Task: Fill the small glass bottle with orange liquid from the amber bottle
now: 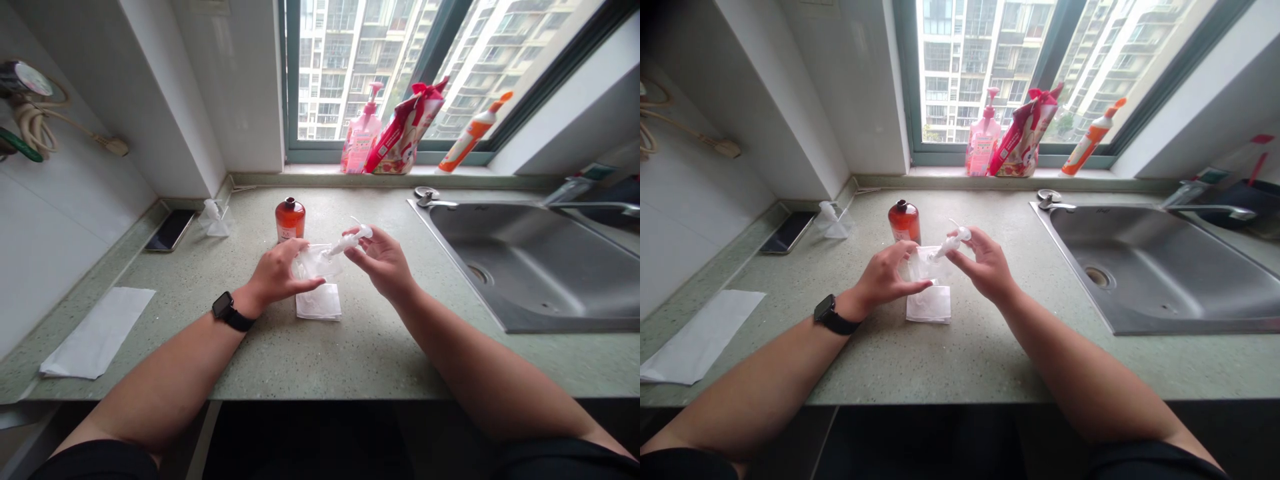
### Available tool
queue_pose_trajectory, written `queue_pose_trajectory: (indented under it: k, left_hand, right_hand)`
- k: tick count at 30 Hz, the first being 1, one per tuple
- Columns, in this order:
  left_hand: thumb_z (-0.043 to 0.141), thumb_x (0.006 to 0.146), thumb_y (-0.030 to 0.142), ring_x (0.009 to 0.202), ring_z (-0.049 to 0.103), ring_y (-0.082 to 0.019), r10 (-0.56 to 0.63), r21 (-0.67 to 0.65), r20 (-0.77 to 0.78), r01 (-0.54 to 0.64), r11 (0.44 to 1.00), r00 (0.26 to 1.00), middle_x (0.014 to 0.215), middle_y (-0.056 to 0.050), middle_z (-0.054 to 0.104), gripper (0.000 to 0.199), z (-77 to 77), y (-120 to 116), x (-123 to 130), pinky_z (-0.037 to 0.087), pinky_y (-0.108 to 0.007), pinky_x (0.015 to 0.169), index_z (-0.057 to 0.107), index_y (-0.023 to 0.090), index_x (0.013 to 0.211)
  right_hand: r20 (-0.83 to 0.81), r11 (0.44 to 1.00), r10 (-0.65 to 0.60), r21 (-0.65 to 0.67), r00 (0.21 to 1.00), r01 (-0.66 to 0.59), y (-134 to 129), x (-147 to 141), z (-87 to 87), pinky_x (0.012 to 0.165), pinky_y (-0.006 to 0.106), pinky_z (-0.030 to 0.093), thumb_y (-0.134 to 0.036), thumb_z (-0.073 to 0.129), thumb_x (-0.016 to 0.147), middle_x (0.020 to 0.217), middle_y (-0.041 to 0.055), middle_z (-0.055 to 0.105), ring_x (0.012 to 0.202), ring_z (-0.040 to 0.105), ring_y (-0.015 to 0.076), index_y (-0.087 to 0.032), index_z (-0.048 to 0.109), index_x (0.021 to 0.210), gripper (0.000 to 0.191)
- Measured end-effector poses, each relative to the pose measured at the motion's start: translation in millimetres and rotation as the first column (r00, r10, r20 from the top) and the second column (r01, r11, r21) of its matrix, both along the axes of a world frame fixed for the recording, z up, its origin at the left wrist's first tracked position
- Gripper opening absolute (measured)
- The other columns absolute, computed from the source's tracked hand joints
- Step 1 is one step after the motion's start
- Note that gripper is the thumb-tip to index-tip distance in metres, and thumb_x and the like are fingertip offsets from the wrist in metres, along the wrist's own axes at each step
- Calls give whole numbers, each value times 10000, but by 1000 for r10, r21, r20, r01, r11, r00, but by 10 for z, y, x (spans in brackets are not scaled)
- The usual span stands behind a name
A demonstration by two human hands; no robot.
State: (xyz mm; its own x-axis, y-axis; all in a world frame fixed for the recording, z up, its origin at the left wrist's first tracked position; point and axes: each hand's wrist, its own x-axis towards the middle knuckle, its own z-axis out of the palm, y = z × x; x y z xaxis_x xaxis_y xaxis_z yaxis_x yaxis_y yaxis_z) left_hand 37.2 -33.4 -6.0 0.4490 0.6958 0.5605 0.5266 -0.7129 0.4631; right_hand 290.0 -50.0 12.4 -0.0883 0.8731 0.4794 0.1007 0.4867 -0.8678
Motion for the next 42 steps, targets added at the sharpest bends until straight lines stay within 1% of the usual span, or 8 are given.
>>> queue_pose_trajectory:
  k: [3,8,16,26,32,36,39,42]
  left_hand:
    - [896,794,575,984,759,-263,2,5,8,-2,1000,1000,1142,-91,766,634,-7,10,-7,620,-395,875,606,208,1221]
    - [892,801,579,981,756,-257,4,20,13,-4,1000,1000,1133,-90,761,630,-3,13,-8,618,-390,865,602,209,1221]
    - [879,813,589,988,752,-257,19,20,2,-19,1000,1000,1135,-88,759,622,7,19,-17,618,-401,867,598,215,1224]
    - [892,799,587,1012,756,-263,23,-6,6,-23,1000,1000,1149,-90,758,651,-8,14,-16,627,-395,881,603,217,1249]
    - [875,813,599,989,750,-260,25,11,13,-26,1000,1000,1130,-91,757,635,0,19,-11,622,-401,866,596,213,1233]
    - [858,828,611,972,741,-251,41,12,23,-41,999,999,1131,-93,749,616,9,22,-14,620,-380,815,593,215,1219]
    - [857,831,613,943,736,-241,60,14,36,-61,998,998,1114,-85,743,601,3,25,-21,619,-375,804,596,223,1206]
    - [860,826,615,914,732,-234,78,26,42,-79,997,996,1100,-78,740,607,-8,28,-27,616,-378,807,596,230,1214]
  right_hand:
    - [-54,999,-20,-35,998,18,9,3,16,1081,455,556,-473,888,842,1101,13,778,1077,719,217,-316,762,1088,318]
    - [-103,996,-47,-74,994,40,27,18,41,952,404,591,-496,897,819,1074,4,767,995,707,198,-315,756,1070,340]
    - [-30,987,-152,-63,988,150,116,145,36,922,456,591,-664,793,843,1142,43,724,1060,681,255,-331,683,1100,435]
    - [-146,988,-113,-122,983,96,117,121,44,962,462,594,-610,839,815,1079,31,714,1029,686,243,-331,693,1079,411]
    - [-98,986,-93,-145,991,78,167,149,-6,988,482,594,-626,850,800,1141,35,728,1077,693,255,-322,691,1085,445]
    - [-111,981,-47,-193,993,25,211,225,34,939,454,599,-582,876,784,1085,27,720,997,689,231,-312,699,1075,435]
    - [-84,977,-20,-212,996,2,241,302,80,907,423,600,-527,898,777,1029,15,696,952,684,212,-312,677,1159,491]
    - [-33,978,2,-208,999,-9,271,398,110,867,388,604,-491,933,740,1073,18,683,942,683,202,-319,625,1294,656]
